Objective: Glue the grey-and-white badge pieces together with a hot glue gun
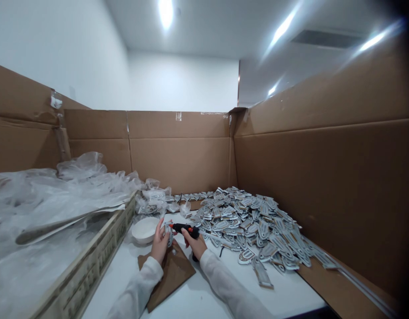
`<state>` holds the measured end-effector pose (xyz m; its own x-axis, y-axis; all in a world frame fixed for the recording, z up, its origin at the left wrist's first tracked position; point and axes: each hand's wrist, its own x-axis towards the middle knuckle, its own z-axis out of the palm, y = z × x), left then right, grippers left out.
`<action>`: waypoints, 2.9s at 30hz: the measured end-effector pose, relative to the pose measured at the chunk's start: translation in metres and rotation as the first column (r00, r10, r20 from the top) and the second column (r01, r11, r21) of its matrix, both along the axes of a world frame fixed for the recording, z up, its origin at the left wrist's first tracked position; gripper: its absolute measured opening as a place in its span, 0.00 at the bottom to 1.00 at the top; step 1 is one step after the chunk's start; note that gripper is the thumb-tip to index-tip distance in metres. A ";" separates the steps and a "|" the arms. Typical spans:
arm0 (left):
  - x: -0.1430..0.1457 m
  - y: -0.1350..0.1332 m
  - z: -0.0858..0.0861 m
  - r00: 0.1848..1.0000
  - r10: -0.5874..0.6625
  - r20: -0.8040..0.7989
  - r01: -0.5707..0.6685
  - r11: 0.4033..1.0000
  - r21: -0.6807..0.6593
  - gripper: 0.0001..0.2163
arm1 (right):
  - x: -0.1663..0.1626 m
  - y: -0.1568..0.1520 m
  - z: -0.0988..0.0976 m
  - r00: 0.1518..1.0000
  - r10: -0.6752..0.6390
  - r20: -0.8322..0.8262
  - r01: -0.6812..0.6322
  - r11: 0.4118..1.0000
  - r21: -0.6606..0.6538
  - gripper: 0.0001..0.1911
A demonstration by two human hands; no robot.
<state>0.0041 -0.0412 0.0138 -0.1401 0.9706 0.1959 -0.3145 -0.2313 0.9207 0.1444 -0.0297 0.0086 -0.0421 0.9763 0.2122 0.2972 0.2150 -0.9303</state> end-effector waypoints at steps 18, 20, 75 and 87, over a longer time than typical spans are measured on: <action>-0.003 0.010 -0.007 0.992 0.121 -0.022 -0.122 0.992 -0.012 0.23 | 0.008 -0.003 0.015 0.933 -0.271 -0.236 0.256 0.962 -0.093 0.25; -0.003 0.009 -0.007 0.990 0.136 -0.035 -0.136 0.991 -0.012 0.22 | 0.013 0.003 0.018 0.869 -0.370 -0.327 0.344 0.929 -0.137 0.25; -0.001 0.004 -0.001 0.999 0.054 0.006 -0.053 0.994 -0.099 0.25 | 0.004 -0.006 0.009 0.987 0.105 -0.126 -0.101 0.994 0.037 0.29; -0.002 0.005 -0.001 0.998 0.055 0.025 -0.052 0.992 -0.111 0.24 | 0.004 -0.007 0.010 0.991 0.080 -0.107 -0.076 0.996 0.039 0.29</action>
